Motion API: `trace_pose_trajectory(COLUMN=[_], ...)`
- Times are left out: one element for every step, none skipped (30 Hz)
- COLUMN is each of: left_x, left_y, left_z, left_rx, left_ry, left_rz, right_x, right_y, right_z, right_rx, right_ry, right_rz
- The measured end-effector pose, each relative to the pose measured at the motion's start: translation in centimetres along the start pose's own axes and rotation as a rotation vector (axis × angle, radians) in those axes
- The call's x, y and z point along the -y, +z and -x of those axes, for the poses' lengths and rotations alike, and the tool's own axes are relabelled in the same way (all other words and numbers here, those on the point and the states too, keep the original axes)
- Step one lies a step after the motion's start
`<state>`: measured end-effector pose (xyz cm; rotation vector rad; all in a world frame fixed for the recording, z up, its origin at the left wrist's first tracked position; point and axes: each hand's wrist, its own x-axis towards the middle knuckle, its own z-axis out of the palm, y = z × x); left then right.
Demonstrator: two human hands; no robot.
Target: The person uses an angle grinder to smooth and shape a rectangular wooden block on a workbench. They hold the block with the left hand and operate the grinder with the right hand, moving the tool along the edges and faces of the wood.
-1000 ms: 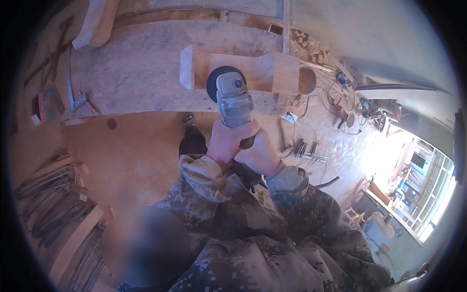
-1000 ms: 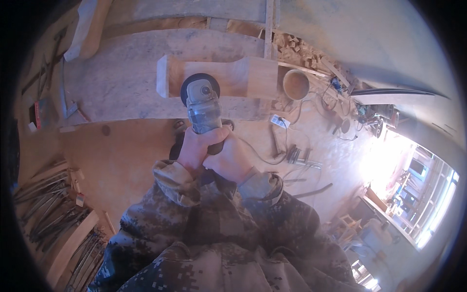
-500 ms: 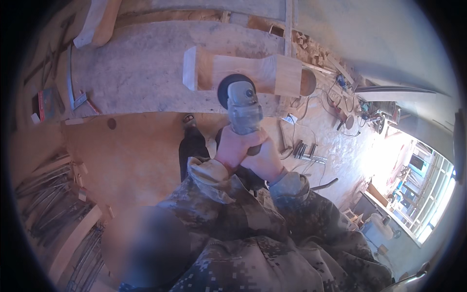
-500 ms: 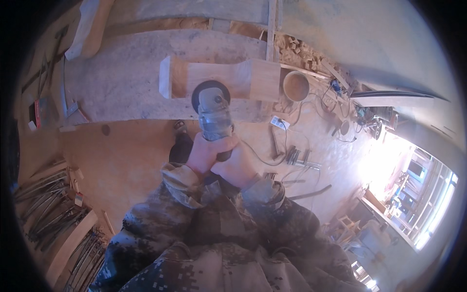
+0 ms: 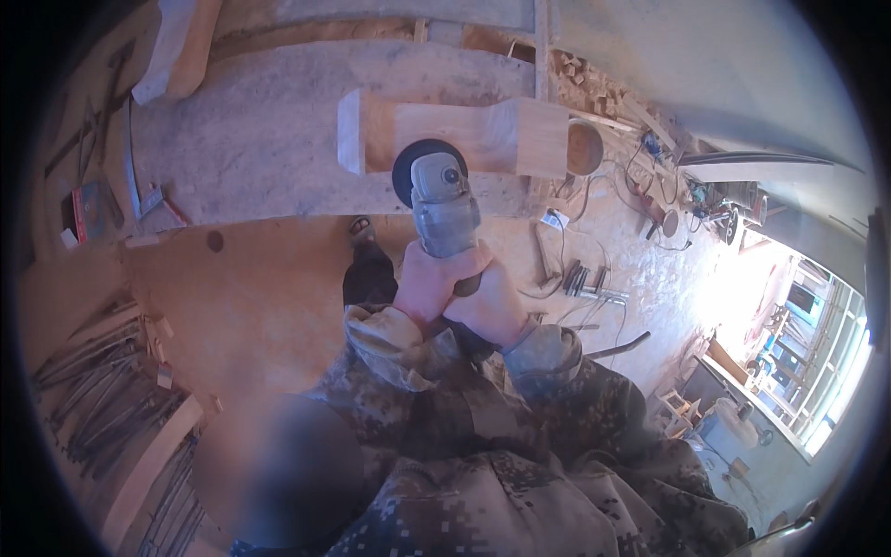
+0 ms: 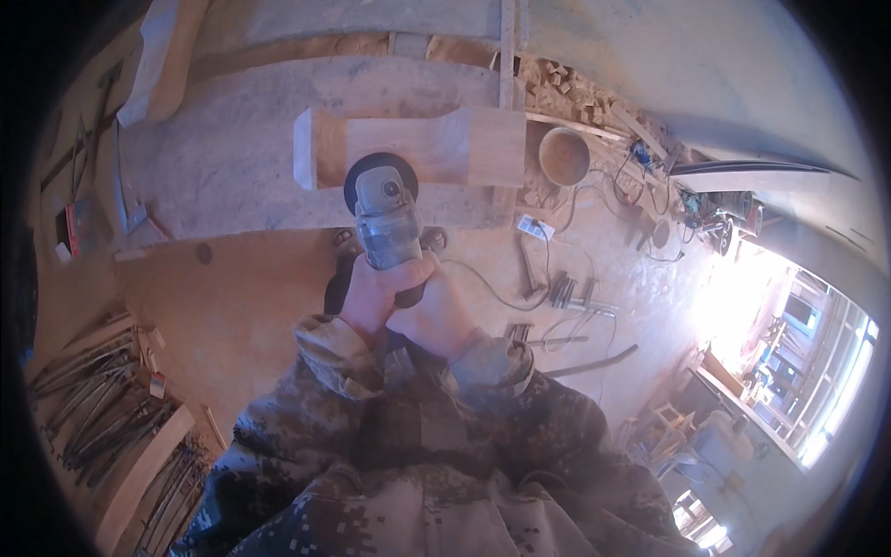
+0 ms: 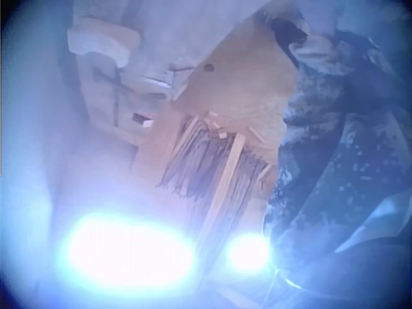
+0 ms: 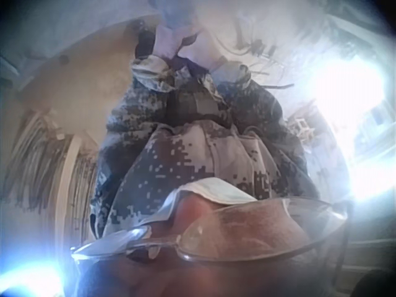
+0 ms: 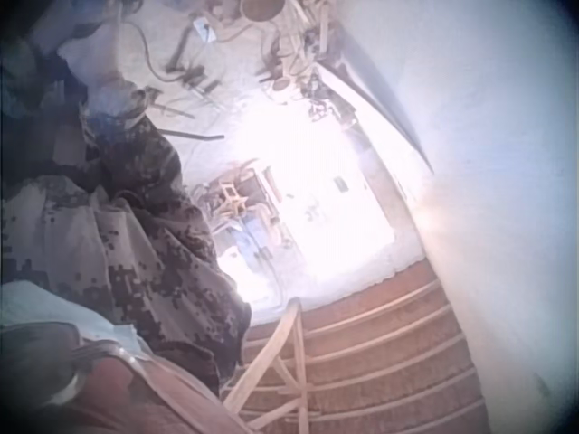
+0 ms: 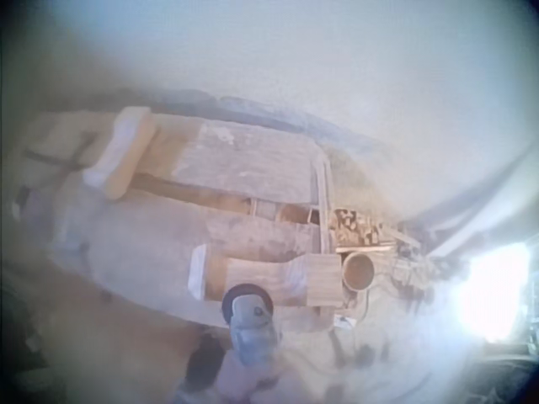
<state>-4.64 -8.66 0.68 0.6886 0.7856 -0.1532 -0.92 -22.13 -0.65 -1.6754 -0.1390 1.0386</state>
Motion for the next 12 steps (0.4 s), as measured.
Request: trace_pose_trajectory(left_x=[-0.3,-0.1,0.5,0.8,1.0,1.2,1.4,1.2,0.7,0.5,0.5,0.9], left_y=[0.1,0.0,-0.1,-0.2,-0.1,-0.1,-0.1,-0.2,-0.6,-0.7,-0.8,-0.8], left_z=[0.1,0.1,0.0,-0.1,-0.2,-0.2,-0.2,-0.3,-0.5,-0.6,-0.6,-0.7], left_rx=[-0.001,-0.005,-0.009,-0.013,-0.014,-0.015,-0.015,-0.007,0.002,0.012,0.018,0.024], left_ry=[-0.009,-0.008,-0.008,-0.008,0.006,0.020,0.034,0.031,0.029,0.027,0.019,0.011], left_rz=[0.016,0.014,0.012,0.010,0.014,0.018,0.022,0.005,-0.012,-0.029,-0.045,-0.060], right_x=[-0.2,0.2,0.6,0.9,0.9,1.0,0.9,0.7,0.5,0.3,0.2,0.1], right_y=[-0.1,0.1,0.3,0.3,0.2,0.2,0.1,0.1,0.0,-0.2,-0.2,-0.3], right_z=[0.3,0.3,0.4,0.4,0.6,0.7,0.5,0.2,0.1,0.2,0.1,0.0], right_rx=[-0.015,-0.025,-0.035,-0.022,-0.012,-0.002,0.007,0.012,0.017,0.024,0.039,0.054], right_ry=[0.001,-0.002,-0.005,-0.013,-0.019,-0.024,0.008,0.039,0.070,0.060,0.048,0.035], right_rz=[-0.020,-0.037,-0.054,-0.072,-0.088,-0.105,-0.092,-0.080,-0.069,-0.040,-0.014,0.012])
